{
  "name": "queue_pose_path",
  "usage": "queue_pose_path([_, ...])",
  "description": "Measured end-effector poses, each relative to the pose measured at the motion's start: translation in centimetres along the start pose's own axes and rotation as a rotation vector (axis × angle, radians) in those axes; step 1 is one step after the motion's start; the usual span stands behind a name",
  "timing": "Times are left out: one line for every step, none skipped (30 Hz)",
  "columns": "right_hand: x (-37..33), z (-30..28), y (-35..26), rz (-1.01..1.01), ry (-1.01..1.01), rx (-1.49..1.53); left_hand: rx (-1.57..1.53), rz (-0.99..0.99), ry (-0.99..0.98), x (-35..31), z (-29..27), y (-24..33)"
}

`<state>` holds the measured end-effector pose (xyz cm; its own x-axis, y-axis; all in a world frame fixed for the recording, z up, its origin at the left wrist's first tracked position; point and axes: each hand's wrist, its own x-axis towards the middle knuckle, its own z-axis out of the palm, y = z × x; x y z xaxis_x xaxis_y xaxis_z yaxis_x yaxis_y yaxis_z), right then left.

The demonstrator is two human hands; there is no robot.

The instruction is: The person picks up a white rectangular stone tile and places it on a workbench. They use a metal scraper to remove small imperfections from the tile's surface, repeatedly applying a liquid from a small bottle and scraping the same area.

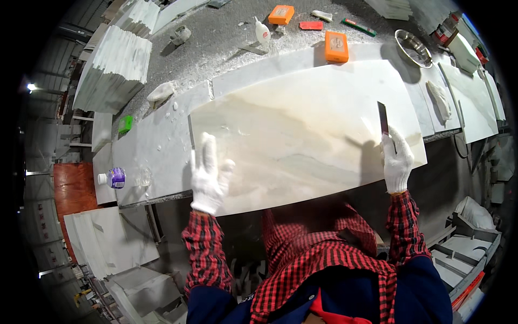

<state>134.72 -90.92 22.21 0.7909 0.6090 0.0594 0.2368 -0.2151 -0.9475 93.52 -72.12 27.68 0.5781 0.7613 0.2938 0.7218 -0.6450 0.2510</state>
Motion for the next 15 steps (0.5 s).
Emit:
queue_pose_path([-0.2, 0.3, -0.1, -0.065, 0.012, -0.081, 0.029, -0.001, -0.007, 0.7, 0.2, -1.5])
queue_pose_path([-0.3, 0.6, -0.4, -0.128, 0.028, -0.162, 0.056, 0.004, -0.014, 1.7, 0.5, -3.0])
queue_pose_path([-0.5, 0.8, -0.9, -0.124, 0.047, -0.162, 0.083, 0.01, -0.022, 2.7, 1.0, -4.3])
queue_pose_path([-0.4, 1.0, -0.7, -0.122, 0.04, -0.165, 0.09, 0.003, -0.04, 3.4, 1.2, -5.5])
queue_pose_path([-0.2, 0.8, -0.4, -0.121, 0.04, -0.172, 0.092, 0.002, -0.057, 4.4, 1.6, -6.5])
queue_pose_path([-0.3, 0.8, -0.2, -0.12, 0.039, -0.178, 0.092, 0.013, -0.075, 5.1, 1.9, -7.1])
queue_pose_path([-0.3, 0.7, -0.5, -0.1, 0.039, -0.175, 0.087, 0.03, -0.091, 6.2, 2.1, -7.3])
queue_pose_path([-0.3, 0.8, -0.5, -0.099, 0.04, -0.176, 0.081, 0.058, -0.109, 7.1, 2.4, -7.1])
queue_pose_path([-0.3, 0.8, -0.4, -0.1, 0.039, -0.176, 0.076, 0.084, -0.126, 7.4, 2.5, -6.8])
queue_pose_path([-0.3, 0.8, -0.4, -0.1, 0.043, -0.18, 0.097, 0.124, -0.147, 7.6, 2.8, -6.3])
queue_pose_path([-0.3, 0.8, -0.4, -0.099, 0.047, -0.184, 0.119, 0.163, -0.168, 7.8, 3.2, -5.5])
queue_pose_path([-0.3, 0.8, -0.4, -0.098, 0.049, -0.187, 0.122, 0.198, -0.189, 7.8, 3.4, -4.6])
queue_pose_path([-0.3, 0.9, -0.3, -0.099, 0.05, -0.19, 0.124, 0.232, -0.209, 7.8, 3.5, -3.6])
queue_pose_path([-0.3, 0.8, 0.0, -0.126, 0.055, -0.199, 0.105, 0.268, -0.229, 7.7, 3.4, -2.2])
queue_pose_path([-0.2, 0.6, 0.6, -0.153, 0.059, -0.209, 0.085, 0.303, -0.248, 7.5, 3.4, -1.0])
